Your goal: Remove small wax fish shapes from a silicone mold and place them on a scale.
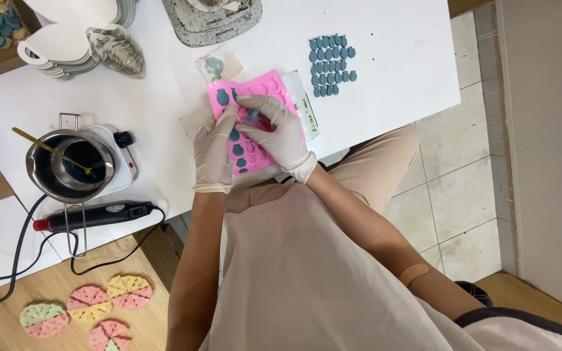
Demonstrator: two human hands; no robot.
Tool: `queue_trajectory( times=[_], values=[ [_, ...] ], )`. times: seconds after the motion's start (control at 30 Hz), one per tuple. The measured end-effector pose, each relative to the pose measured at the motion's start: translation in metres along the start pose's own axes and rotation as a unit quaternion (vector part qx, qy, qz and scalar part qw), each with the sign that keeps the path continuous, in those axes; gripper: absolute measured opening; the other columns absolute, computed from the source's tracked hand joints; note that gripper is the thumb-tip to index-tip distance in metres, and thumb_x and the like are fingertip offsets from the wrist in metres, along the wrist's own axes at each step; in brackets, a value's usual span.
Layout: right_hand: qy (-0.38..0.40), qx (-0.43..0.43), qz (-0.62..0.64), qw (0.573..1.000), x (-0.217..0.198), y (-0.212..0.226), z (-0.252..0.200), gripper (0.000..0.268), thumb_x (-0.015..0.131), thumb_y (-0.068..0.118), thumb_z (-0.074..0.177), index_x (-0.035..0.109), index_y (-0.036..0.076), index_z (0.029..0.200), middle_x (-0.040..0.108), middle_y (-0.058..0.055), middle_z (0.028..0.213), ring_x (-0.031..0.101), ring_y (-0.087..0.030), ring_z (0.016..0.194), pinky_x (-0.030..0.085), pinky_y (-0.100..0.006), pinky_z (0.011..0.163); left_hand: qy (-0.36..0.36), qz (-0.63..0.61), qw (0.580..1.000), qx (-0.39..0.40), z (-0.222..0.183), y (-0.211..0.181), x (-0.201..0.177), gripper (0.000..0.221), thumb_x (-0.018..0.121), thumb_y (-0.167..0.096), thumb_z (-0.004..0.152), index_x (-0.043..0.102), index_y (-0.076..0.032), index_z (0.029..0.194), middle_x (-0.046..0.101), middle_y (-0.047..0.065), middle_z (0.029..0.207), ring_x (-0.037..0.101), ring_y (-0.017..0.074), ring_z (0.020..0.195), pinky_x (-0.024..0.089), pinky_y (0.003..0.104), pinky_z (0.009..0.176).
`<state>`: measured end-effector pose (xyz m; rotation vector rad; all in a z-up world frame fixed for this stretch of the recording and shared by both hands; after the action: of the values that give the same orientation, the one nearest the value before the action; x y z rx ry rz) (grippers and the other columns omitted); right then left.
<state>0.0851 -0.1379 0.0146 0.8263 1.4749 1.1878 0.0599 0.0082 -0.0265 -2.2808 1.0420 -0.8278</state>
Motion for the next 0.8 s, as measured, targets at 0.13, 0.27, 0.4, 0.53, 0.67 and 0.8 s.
queue_trajectory(
  times=[0.13,0.27,0.4,0.53,0.67,0.8],
  values=[
    [0.004,-0.031,-0.013,0.999,-0.002,-0.012,-0.003,0.046,0.08,0.001,0.088,0.069,0.008,0.132,0.07,-0.006,0.131,0.066,-0.018,0.121,0.053,-0.029,0.106,-0.004,-0.019,1.0,0.002,0.004,0.006,0.0,0.022,0.075,-0.016,0.093,0.076,-0.007,0.113,0.074,-0.002,0.101,0.064,0.0045,0.086,0.052,0.022,0.074],
    [-0.003,-0.006,-0.016,1.0,-0.003,-0.014,-0.002,0.043,0.075,-0.002,0.089,0.07,0.009,0.131,0.071,-0.005,0.128,0.067,-0.017,0.118,0.053,-0.028,0.102,-0.02,0.012,0.999,0.022,0.0,0.003,0.005,0.022,0.074,-0.018,0.093,0.075,-0.008,0.113,0.073,-0.003,0.098,0.063,0.0032,0.081,0.052,0.021,0.067],
    [-0.014,0.016,0.025,0.999,-0.002,-0.016,0.001,0.038,0.079,0.003,0.091,0.071,0.01,0.127,0.071,-0.004,0.117,0.066,-0.013,0.104,0.054,-0.025,0.094,-0.059,0.078,0.994,0.04,-0.003,0.001,0.007,0.021,0.075,-0.021,0.093,0.076,-0.011,0.111,0.071,-0.006,0.094,0.058,0.0005,0.073,0.049,0.02,0.06],
    [-0.017,0.006,0.017,1.0,-0.008,-0.019,0.002,0.033,0.079,0.004,0.094,0.074,0.01,0.125,0.073,-0.002,0.113,0.067,-0.01,0.098,0.054,-0.022,0.088,-0.079,0.114,0.99,0.023,-0.012,-0.012,0.014,0.02,0.075,-0.022,0.093,0.076,-0.012,0.11,0.066,-0.004,0.087,0.049,0.0037,0.065,0.04,0.024,0.053],
    [-0.072,0.089,0.06,0.992,-0.036,-0.032,-0.001,0.039,0.081,0.002,0.09,0.073,0.007,0.128,0.068,0.002,0.1,0.057,-0.006,0.084,0.051,-0.019,0.079,-0.084,0.148,0.985,0.004,-0.007,-0.007,0.009,0.018,0.075,-0.024,0.097,0.076,-0.011,0.109,0.063,-0.001,0.084,0.048,0.0086,0.064,0.037,0.027,0.053],
    [-0.221,0.173,0.2,0.939,-0.103,-0.089,-0.009,0.035,0.08,-0.001,0.087,0.072,-0.003,0.12,0.071,-0.001,0.091,0.062,-0.006,0.076,0.052,-0.02,0.072,-0.033,0.064,0.997,0.038,0.007,0.004,0.002,0.016,0.074,-0.019,0.094,0.073,-0.007,0.105,0.071,-0.004,0.091,0.061,0.0035,0.075,0.052,0.022,0.065]
  ],
)
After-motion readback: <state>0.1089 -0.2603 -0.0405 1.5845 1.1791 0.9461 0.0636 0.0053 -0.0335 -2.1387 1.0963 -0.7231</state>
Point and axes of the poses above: each hand's wrist, its own z-axis towards the middle knuckle, its own x-axis out of the palm, y = z × x, the point moved 2 cm from there along z, towards the middle knuckle
